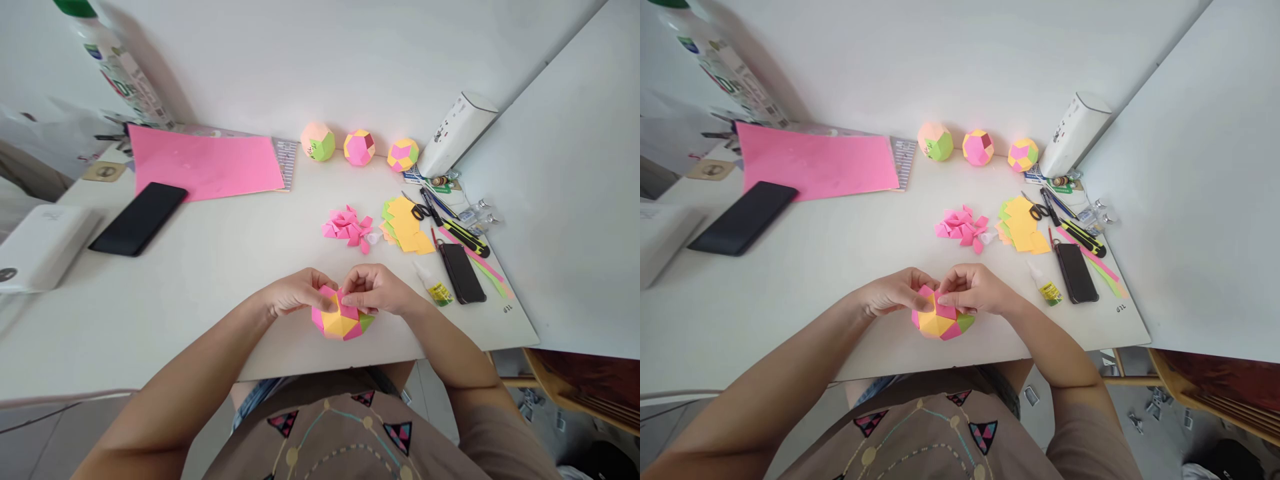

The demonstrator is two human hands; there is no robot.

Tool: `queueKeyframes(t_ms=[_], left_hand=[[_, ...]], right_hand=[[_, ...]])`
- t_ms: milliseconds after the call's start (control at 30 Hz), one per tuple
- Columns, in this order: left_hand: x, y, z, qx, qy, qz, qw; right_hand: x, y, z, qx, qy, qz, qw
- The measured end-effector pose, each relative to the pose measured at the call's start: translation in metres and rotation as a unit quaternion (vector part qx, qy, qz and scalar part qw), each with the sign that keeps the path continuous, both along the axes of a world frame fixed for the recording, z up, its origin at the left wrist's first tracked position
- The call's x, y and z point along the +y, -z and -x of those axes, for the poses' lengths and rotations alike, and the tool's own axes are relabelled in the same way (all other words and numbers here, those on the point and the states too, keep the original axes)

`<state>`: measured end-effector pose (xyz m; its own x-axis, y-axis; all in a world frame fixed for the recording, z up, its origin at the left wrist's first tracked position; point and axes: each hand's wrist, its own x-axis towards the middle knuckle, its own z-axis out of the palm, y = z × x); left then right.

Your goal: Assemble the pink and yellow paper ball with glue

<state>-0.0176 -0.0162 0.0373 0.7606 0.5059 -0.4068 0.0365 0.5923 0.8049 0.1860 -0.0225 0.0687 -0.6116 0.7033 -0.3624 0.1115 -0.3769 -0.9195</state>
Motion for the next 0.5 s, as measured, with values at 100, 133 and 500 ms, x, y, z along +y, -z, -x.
queueKeyframes(t_ms=[100, 133, 500], left_hand=[[-0.0006, 0.0000, 0.0002, 0.000, -0.003, 0.002, 1.000], [-0.0007, -0.0001, 0.0001, 0.001, -0.004, 0.002, 1.000], [-0.0029, -0.0054, -0.0034, 0.010, -0.042, 0.001, 0.999]], right_hand=[[0.0005, 0.0001, -0.0001, 0.004, 0.000, 0.004, 1.000], [0.0006, 0.0002, -0.0001, 0.005, -0.001, 0.006, 1.000], [-0.0003, 0.0012, 0.0018, 0.007, 0.021, -0.007, 1.000]])
